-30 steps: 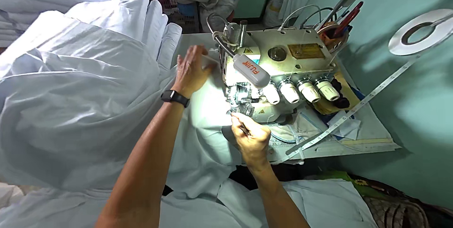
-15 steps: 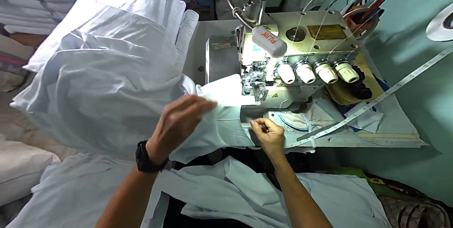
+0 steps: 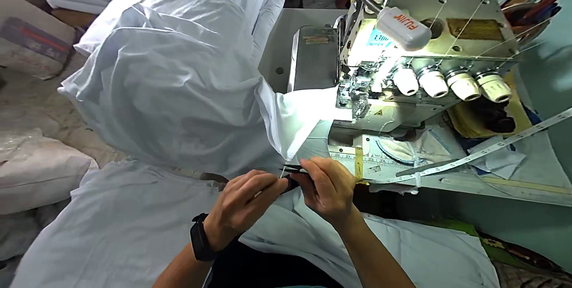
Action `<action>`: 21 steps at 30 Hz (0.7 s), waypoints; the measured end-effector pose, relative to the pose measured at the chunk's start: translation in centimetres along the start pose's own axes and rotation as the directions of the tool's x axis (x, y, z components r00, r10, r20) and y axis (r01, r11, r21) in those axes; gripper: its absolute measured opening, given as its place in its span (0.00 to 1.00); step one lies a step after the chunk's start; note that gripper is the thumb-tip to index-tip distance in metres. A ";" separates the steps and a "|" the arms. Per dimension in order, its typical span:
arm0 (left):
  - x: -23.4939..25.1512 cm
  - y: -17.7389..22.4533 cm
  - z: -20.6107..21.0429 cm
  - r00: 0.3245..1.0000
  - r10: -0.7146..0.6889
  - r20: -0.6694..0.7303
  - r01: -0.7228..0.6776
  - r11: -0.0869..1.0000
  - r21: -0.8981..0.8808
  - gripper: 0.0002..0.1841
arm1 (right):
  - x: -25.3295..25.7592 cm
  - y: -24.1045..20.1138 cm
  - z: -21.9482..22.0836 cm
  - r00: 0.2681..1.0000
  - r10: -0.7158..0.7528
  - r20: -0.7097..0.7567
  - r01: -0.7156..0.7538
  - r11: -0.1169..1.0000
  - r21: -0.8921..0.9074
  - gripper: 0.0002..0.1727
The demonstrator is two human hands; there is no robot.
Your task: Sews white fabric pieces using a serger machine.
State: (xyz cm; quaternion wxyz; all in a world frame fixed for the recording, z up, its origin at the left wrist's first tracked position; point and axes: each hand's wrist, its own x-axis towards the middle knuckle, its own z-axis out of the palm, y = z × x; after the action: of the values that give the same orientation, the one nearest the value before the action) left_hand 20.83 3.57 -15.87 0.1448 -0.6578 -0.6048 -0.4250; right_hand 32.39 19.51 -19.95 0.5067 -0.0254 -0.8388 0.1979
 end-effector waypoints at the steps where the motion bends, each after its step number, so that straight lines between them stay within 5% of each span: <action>1: -0.2 0.4 0.2 1.000 -0.025 0.008 0.026 0.999 -0.033 0.04 | 0.1 -0.3 0.2 1.000 0.011 -0.003 -0.011 0.999 0.049 0.13; 3: -0.8 1.4 0.5 0.978 -0.149 0.147 0.161 0.984 -0.072 0.07 | 0.6 -0.4 -0.3 0.995 0.090 0.032 -0.095 0.981 0.169 0.12; 5: -1.1 2.6 0.7 0.831 -0.311 0.462 0.329 0.943 0.043 0.23 | 1.1 0.7 -1.8 0.962 0.263 0.079 -0.274 0.935 0.227 0.12; 7: -0.9 3.0 1.9 0.724 -0.360 0.588 0.394 0.916 0.076 0.30 | 0.7 2.9 -2.9 0.880 0.469 0.081 -0.473 0.846 0.246 0.12; 11: 3.1 1.5 5.0 0.900 -0.350 0.258 0.296 0.928 0.226 0.22 | -1.4 5.2 -3.3 0.726 0.632 0.272 -0.668 0.742 0.059 0.37; 13: 5.3 -0.3 6.3 0.885 -0.387 0.258 0.329 0.913 0.242 0.24 | -1.9 5.3 -3.2 0.624 0.686 0.374 -0.744 0.668 0.016 0.27; 16: 8.7 -3.9 7.6 0.832 -0.433 0.346 0.357 0.897 0.262 0.25 | -0.2 5.5 -3.6 0.383 0.797 0.468 -0.921 0.291 0.258 0.14; 19: 12.0 -8.7 7.8 0.801 -0.362 0.477 0.348 0.930 0.121 0.42 | 1.5 6.1 -3.6 0.280 0.864 0.419 -0.879 0.055 0.473 0.11; 21: 13.0 -11.6 8.0 0.814 -0.241 0.528 0.322 0.944 -0.066 0.43 | 1.9 6.6 -3.0 0.225 0.903 0.366 -0.814 -0.031 0.579 0.11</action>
State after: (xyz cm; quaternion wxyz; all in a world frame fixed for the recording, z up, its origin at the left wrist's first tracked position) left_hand 12.06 20.58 -14.82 -0.1367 -0.6590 -0.6779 -0.2957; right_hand 33.03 26.91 -19.52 0.2890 -0.3650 -0.4630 0.7543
